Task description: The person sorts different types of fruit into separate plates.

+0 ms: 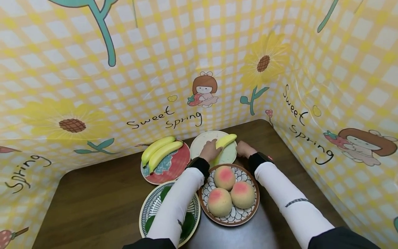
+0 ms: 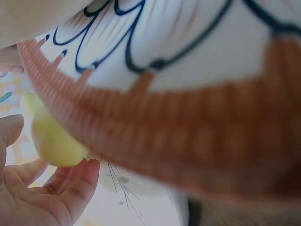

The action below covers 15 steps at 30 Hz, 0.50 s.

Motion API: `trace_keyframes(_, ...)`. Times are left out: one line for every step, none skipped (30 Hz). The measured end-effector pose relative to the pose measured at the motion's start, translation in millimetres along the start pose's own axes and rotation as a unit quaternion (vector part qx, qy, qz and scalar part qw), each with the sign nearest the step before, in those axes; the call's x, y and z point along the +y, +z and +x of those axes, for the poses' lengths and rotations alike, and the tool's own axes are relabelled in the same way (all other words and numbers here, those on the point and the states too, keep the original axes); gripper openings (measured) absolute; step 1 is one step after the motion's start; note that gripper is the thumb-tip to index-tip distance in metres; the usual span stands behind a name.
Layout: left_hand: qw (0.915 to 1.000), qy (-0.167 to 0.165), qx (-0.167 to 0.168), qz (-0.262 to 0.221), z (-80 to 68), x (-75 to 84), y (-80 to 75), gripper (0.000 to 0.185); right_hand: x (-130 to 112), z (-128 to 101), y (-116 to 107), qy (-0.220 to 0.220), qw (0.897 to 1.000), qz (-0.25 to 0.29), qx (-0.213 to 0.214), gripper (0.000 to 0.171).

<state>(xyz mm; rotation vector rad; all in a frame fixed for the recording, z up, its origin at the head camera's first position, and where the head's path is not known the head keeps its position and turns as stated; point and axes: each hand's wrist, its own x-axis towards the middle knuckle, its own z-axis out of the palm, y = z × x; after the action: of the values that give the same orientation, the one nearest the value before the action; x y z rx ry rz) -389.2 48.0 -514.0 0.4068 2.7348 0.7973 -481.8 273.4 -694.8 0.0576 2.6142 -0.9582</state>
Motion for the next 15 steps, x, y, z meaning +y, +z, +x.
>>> trace_keyframes(1.0, 0.003, -0.003, -0.002, -0.3, -1.1, -1.9, 0.057, -8.9, -7.7, -4.8, 0.006, 1.0, 0.0, -0.005, 0.044)
trace_keyframes(1.0, 0.006, -0.005, -0.001, -0.8, -2.2, -3.8, 0.057, -17.7, -17.9, -9.5, 0.007, 1.0, 0.003, -0.007, 0.043)
trace_keyframes(0.9999, 0.009, -0.009, 0.0, -1.6, -3.3, -5.7, 0.057, -29.6, -31.6, -14.9, 0.006, 1.0, 0.005, -0.006, 0.041)
trace_keyframes(0.9998, 0.012, -0.014, 0.002, -2.9, -4.3, -7.7, 0.057, -44.0, -47.9, -21.7, 0.018, 1.0, 0.007, -0.009, 0.041)
trace_keyframes(0.9997, 0.015, -0.02, 0.002, -4.6, -5.1, -10.3, 0.056, -58.2, -65.3, -27.8, 0.017, 1.0, 0.009, -0.007, 0.04)
trace_keyframes(0.9995, 0.018, -0.027, -0.001, -6.9, -5.3, -13.6, 0.057, -70.8, -80.5, -33.7, 0.022, 1.0, 0.011, -0.009, 0.04)
trace_keyframes(0.9992, 0.022, -0.032, -0.005, -9.4, -5.1, -17.6, 0.057, -81.0, -92.8, -38.0, 0.028, 0.999, 0.011, -0.01, 0.039)
trace_keyframes(0.9989, 0.025, -0.037, -0.01, -12.5, -4.3, -22.6, 0.058, -82.3, -95.6, -38.0, 0.023, 1.0, 0.011, -0.005, 0.039)
trace_keyframes(0.9985, 0.029, -0.043, -0.017, -15.7, -3.2, -28.2, 0.059, -89.4, -106.6, -42.8, 0.018, 1.0, 0.013, -0.005, 0.039)
trace_keyframes(0.998, 0.036, -0.046, -0.023, -19.2, -1.7, -35.0, 0.06, -82.6, -98.7, -40.6, 0.017, 1.0, 0.01, -0.007, 0.039)
trace_keyframes(0.9975, 0.043, -0.048, -0.029, -22.7, -0.5, -42.1, 0.061, -72.7, -86.7, -36.9, 0.016, 1.0, 0.007, -0.009, 0.039)
trace_keyframes(0.9971, 0.049, -0.047, -0.033, -26.3, 0.5, -49.6, 0.062, -57.3, -66.8, -30.6, 0.016, 1.0, 0.003, -0.012, 0.039)
trace_keyframes(0.9968, 0.059, -0.043, -0.033, -30.0, 0.9, -57.4, 0.062, -35.8, -42.1, -22.0, 0.001, 1.0, 0.004, -0.011, 0.04)
trace_keyframes(0.9966, 0.066, -0.04, -0.031, -33.7, 1.0, -65.5, 0.064, -13.2, -15.2, -12.1, -0.01, 1.0, 0.006, -0.009, 0.04)
trace_keyframes(0.9963, 0.075, -0.034, -0.024, -37.3, 0.1, -73.5, 0.065, 5.3, 6.0, -4.5, -0.017, 1.0, 0.015, -0.01, 0.04)
